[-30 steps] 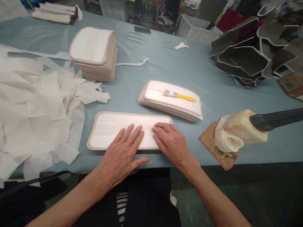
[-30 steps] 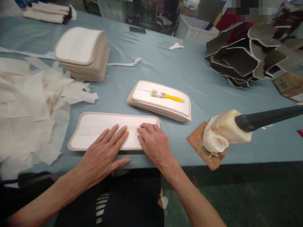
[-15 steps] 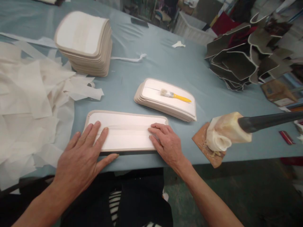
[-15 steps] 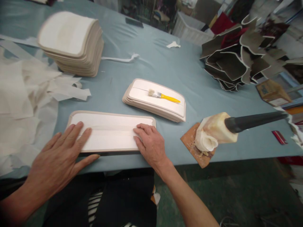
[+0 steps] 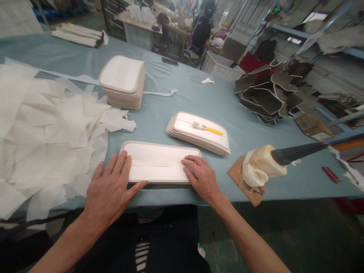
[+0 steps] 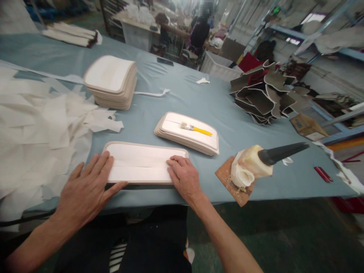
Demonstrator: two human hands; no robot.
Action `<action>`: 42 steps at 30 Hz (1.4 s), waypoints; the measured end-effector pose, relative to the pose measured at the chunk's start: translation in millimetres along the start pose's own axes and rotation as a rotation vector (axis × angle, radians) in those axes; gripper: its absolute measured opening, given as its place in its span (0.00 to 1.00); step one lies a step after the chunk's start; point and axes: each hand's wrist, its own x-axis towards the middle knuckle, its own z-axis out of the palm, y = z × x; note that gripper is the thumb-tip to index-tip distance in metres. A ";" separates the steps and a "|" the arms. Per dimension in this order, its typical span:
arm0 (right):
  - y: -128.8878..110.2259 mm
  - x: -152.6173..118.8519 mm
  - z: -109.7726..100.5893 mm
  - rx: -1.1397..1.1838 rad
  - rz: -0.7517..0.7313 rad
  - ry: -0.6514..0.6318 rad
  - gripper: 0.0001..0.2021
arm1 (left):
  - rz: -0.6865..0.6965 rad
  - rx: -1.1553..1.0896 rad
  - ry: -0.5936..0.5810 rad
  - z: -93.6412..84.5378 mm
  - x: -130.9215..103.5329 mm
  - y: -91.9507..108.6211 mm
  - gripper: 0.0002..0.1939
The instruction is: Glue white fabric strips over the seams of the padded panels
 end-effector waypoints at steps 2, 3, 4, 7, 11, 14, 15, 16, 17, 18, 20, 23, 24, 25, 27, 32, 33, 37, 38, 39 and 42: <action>-0.2 0.9 -0.8 -0.011 -0.004 -0.007 0.13 | -0.010 -0.003 -0.012 -3.0 1.3 -1.5 0.49; -0.3 1.4 -1.3 -0.014 -0.006 -0.011 0.13 | -0.018 -0.003 -0.014 -4.6 1.5 -2.9 0.50; -0.4 1.8 -1.9 -0.016 -0.006 -0.016 0.13 | -0.026 -0.004 -0.014 -6.2 1.2 -4.5 0.50; -1.0 2.6 -3.4 -0.019 -0.002 -0.033 0.12 | -0.044 -0.009 -0.002 -10.2 0.0 -7.6 0.51; -2.1 3.2 -4.1 -0.039 0.001 -0.037 0.12 | 0.051 -0.034 0.041 -10.8 5.9 10.5 0.49; -3.2 3.6 -4.7 -0.060 -0.004 -0.036 0.13 | 0.232 -0.070 0.025 -6.4 18.5 43.3 0.45; -3.6 3.6 -4.9 -0.062 -0.004 -0.036 0.13 | 0.278 -0.081 0.004 -4.3 23.1 54.1 0.44; -3.9 3.6 -5.1 -0.063 -0.003 -0.035 0.13 | 0.301 -0.088 -0.018 -2.0 27.2 63.0 0.44; -4.2 3.5 -5.2 -0.062 -0.001 -0.035 0.13 | 0.308 -0.088 -0.040 0.3 30.5 69.2 0.43; -4.4 3.4 -5.1 -0.060 0.002 -0.035 0.13 | 0.302 -0.081 -0.057 2.5 32.6 72.1 0.43; -4.6 3.0 -5.0 -0.054 0.004 -0.039 0.13 | 0.284 -0.052 -0.073 6.1 33.2 68.5 0.43; -4.3 3.4 -6.6 -0.057 -0.001 -0.047 0.13 | 0.280 -0.013 -0.063 8.2 28.4 50.5 0.44; -4.4 4.2 -8.3 -0.064 -0.004 -0.053 0.14 | 0.280 -0.008 -0.060 8.1 26.8 44.8 0.44; -4.7 5.4 -10.7 -0.075 -0.006 -0.066 0.14 | 0.280 -0.007 -0.060 7.7 25.4 40.4 0.44; -7.2 9.4 -16.8 -0.104 -0.012 -0.109 0.13 | 0.278 -0.019 -0.062 6.9 24.2 36.0 0.44; -28.7 22.8 -20.2 -0.104 -0.130 -0.147 0.19 | 0.272 -0.065 -0.062 6.9 25.0 38.2 0.44; -34.1 24.4 -16.3 -0.086 -0.176 -0.154 0.23 | 0.273 -0.068 -0.062 7.3 25.2 38.5 0.43; -44.2 22.8 5.5 -0.036 -0.247 -0.258 0.36 | 0.284 -0.066 -0.063 9.3 24.5 36.4 0.41; -42.7 20.6 9.1 -0.040 -0.231 -0.279 0.38 | 0.291 -0.066 -0.066 9.6 24.0 34.7 0.40; -39.8 18.0 11.1 -0.050 -0.213 -0.293 0.39 | 0.297 -0.068 -0.069 9.7 23.2 32.4 0.40; -26.4 9.6 7.9 -0.083 -0.198 -0.316 0.41 | 0.297 -0.082 -0.075 8.3 19.2 20.2 0.40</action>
